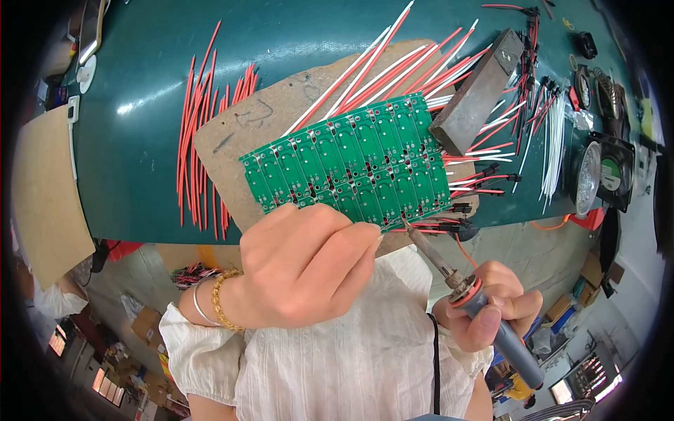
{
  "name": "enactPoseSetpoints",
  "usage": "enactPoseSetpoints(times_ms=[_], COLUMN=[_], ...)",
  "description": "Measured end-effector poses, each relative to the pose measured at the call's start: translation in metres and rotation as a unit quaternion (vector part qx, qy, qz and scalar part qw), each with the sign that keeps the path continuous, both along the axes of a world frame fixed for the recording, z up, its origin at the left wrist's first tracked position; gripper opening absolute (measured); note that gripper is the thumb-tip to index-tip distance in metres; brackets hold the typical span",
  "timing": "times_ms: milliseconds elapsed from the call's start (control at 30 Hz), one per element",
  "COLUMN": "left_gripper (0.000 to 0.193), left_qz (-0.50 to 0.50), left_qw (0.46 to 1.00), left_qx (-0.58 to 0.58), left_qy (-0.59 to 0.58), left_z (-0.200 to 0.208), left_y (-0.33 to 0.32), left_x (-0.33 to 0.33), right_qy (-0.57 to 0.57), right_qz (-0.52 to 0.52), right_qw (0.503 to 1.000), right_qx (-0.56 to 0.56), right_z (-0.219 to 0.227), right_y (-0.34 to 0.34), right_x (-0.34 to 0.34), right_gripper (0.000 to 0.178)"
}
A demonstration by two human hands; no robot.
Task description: The person solders multiple wires onto a printed circuit board with a soldering iron, bracing the board on a cardboard base.
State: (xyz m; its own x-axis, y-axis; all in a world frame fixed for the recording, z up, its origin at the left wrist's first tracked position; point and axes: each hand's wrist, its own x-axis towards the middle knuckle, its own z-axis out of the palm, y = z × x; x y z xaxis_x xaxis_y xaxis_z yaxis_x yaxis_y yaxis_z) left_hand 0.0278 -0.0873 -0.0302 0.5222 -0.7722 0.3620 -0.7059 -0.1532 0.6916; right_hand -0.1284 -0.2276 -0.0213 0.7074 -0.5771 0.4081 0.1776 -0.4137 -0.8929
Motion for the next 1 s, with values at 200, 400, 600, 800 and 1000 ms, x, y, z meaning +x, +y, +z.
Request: enactPoseSetpoints(times_ms=[200,400,600,800,1000], left_gripper=[0.02,0.023,0.038,0.026,0.022], left_qz=[0.013,0.014,-0.026,0.098,0.035], left_qw=[0.999,0.999,0.994,0.993,0.998], left_qx=[-0.029,-0.022,0.015,-0.021,-0.031], left_qy=[-0.022,-0.04,-0.106,0.064,-0.03], left_z=[-0.003,-0.006,0.001,0.007,-0.006], left_y=[0.001,0.001,0.01,0.006,-0.005], left_x=[0.0,-0.001,0.002,0.003,0.021], right_qy=[0.039,0.047,0.038,-0.013,0.033], right_qz=[-0.019,-0.028,-0.039,-0.018,-0.04], right_qw=[0.999,0.998,0.998,0.999,0.998], right_qx=[-0.014,-0.035,-0.039,-0.026,-0.031], right_z=[-0.001,-0.002,-0.001,-0.001,0.001], right_y=[0.006,0.011,0.007,-0.003,-0.002], right_x=[-0.002,-0.006,-0.003,0.004,0.026], right_gripper=[0.024,0.026,0.027,0.023,0.024])
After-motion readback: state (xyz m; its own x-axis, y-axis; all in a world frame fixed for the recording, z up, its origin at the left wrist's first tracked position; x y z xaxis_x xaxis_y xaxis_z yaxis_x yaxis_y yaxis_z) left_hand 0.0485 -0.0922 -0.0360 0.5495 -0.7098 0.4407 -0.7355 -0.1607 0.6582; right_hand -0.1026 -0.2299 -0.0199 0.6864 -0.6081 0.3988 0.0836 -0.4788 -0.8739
